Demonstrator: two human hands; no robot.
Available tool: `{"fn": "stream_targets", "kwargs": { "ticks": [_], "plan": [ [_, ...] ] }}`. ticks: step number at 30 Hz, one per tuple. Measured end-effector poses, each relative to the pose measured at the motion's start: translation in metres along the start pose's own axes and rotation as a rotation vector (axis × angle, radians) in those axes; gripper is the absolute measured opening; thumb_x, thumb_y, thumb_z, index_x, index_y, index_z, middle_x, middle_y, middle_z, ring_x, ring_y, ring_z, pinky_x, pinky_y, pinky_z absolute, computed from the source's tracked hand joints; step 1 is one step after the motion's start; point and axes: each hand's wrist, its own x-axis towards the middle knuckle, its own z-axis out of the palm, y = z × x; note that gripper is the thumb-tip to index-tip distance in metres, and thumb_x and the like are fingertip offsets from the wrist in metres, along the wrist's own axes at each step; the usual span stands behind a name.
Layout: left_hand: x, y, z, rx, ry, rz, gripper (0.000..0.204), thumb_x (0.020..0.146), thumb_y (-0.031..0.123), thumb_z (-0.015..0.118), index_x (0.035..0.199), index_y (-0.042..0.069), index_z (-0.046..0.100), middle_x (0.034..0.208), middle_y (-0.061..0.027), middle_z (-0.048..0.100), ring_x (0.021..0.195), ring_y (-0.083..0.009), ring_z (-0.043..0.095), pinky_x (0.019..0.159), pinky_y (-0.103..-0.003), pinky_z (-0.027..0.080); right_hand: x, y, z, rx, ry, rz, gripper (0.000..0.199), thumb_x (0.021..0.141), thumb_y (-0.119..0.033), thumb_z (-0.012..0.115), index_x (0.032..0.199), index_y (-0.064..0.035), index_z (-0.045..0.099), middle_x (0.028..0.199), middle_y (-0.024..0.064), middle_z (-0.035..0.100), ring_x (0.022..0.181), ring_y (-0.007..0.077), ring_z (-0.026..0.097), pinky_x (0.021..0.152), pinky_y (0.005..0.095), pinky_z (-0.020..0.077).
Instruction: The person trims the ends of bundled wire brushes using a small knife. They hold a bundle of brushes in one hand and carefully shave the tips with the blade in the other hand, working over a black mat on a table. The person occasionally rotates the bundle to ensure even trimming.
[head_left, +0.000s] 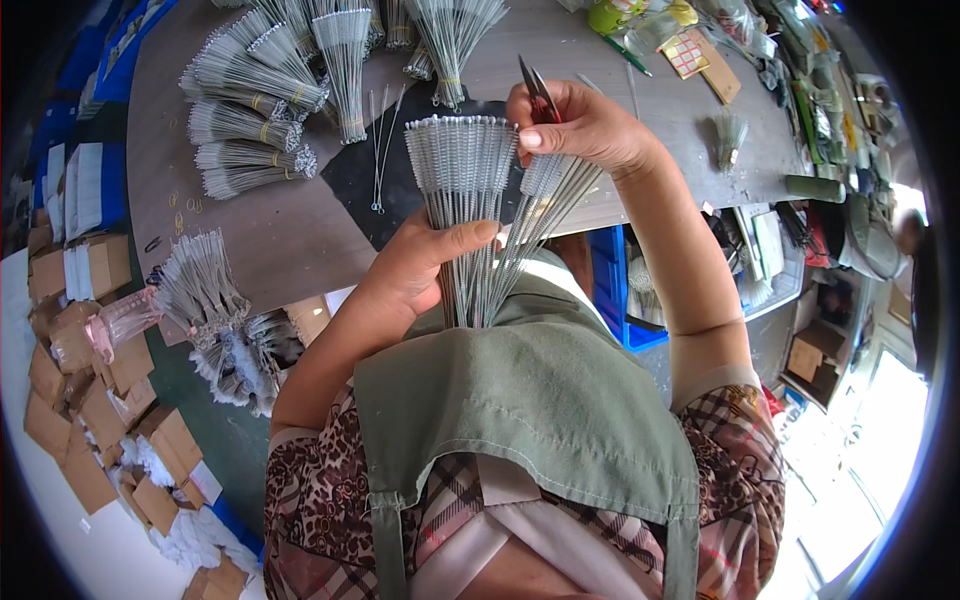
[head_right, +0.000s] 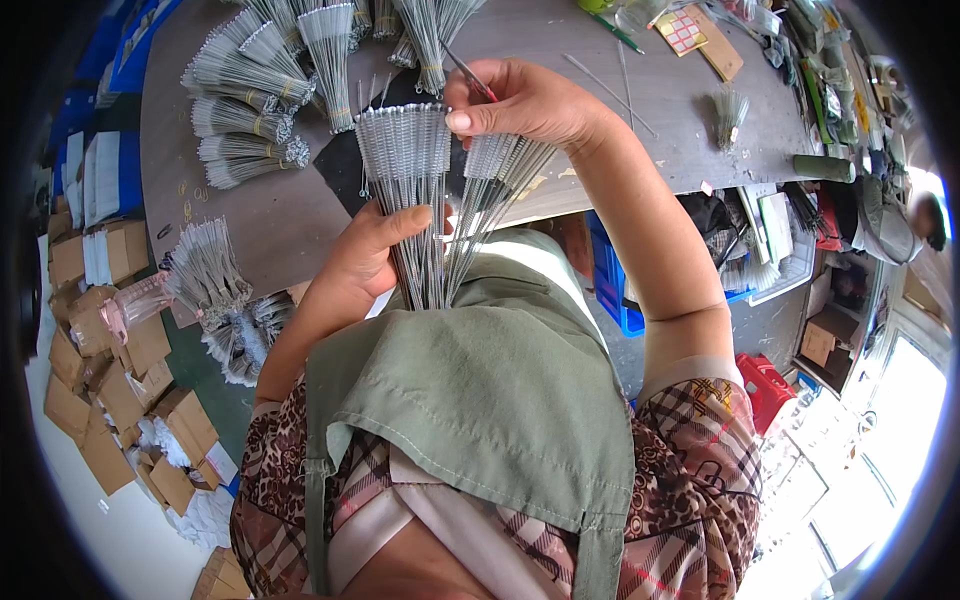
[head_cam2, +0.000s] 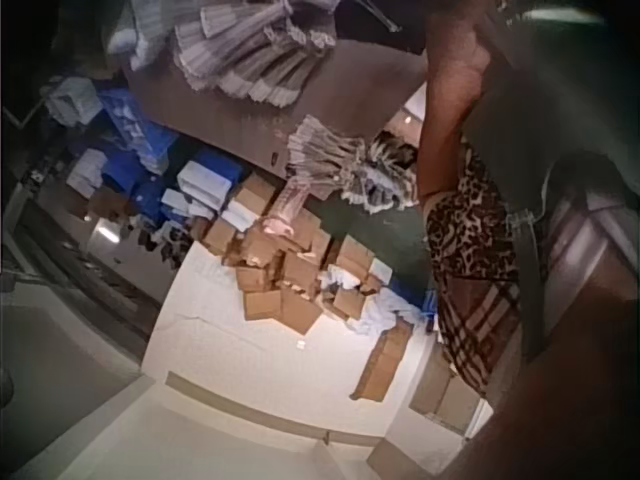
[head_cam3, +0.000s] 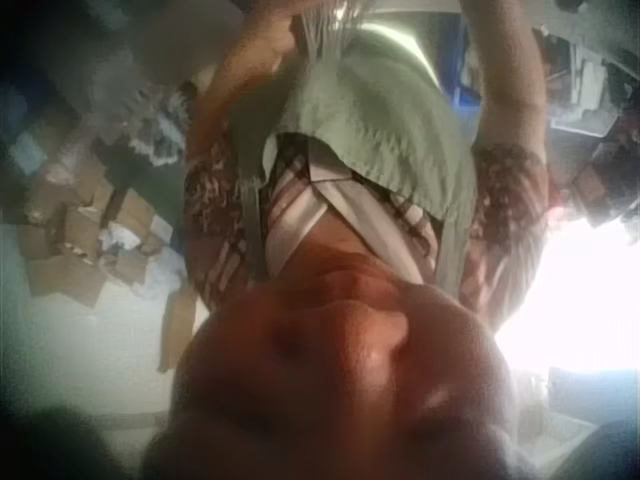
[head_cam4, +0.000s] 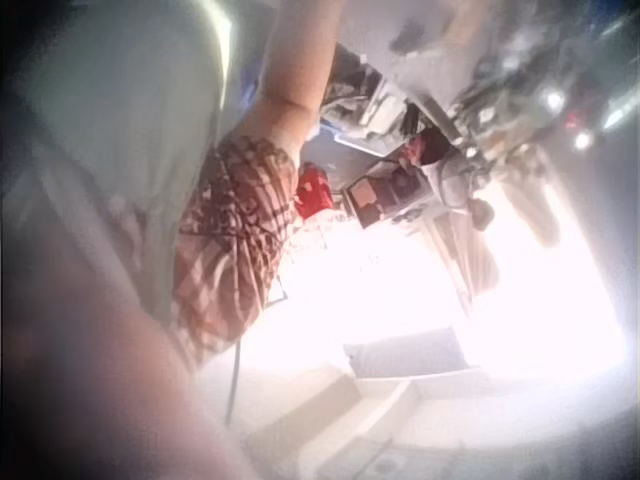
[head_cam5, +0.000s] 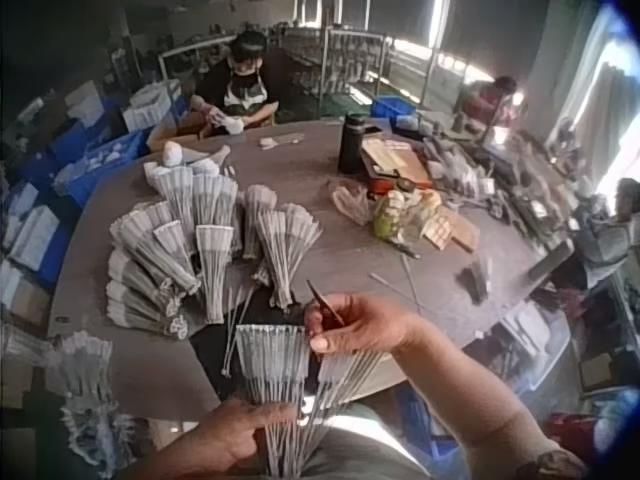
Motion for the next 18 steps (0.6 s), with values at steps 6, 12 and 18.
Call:
{"fn": "stream_targets", "kwargs": {
  "ticks": [6,12,18],
  "plan": [
    [0.002,-0.001,-0.004,0.060,0.055,-0.031,0.028,0.076,0.010,0.069,0.100,-0.002,0.059,0.088,-0.0080,0.064,0.077,-0.0165,0.062,0.073,-0.030,0.052,-0.002,0.008,-0.004,0.054,-0.060,-0.086,0.021,0.078,-0.015,0.070,0.081,-0.0052,0.052,0.075,0.0002,0.050,0.073,0.0110,0.053,0.069,0.0238,0.0429],
    [0.002,0.000,-0.004,0.038,0.093,0.013,0.024,0.078,0.003,0.065,0.100,-0.003,0.059,0.090,-0.0088,0.063,0.078,-0.0153,0.062,0.073,-0.029,0.051,0.000,0.001,0.007,0.067,0.059,0.001,0.021,0.079,-0.014,0.069,0.085,-0.0044,0.051,0.074,-0.0009,0.051,0.073,0.0092,0.052,0.068,0.0213,0.0409],
    [0.000,0.004,-0.003,0.087,0.099,0.019,0.025,0.078,0.002,0.065,0.102,-0.003,0.058,0.092,-0.0088,0.063,0.081,-0.0150,0.062,0.074,-0.028,0.051,0.005,0.002,0.004,0.049,0.057,0.042,0.019,0.078,-0.010,0.071,0.085,-0.0050,0.055,0.079,-0.0006,0.057,0.075,0.0095,0.055,0.070,0.0222,0.0436]
  ]
}}
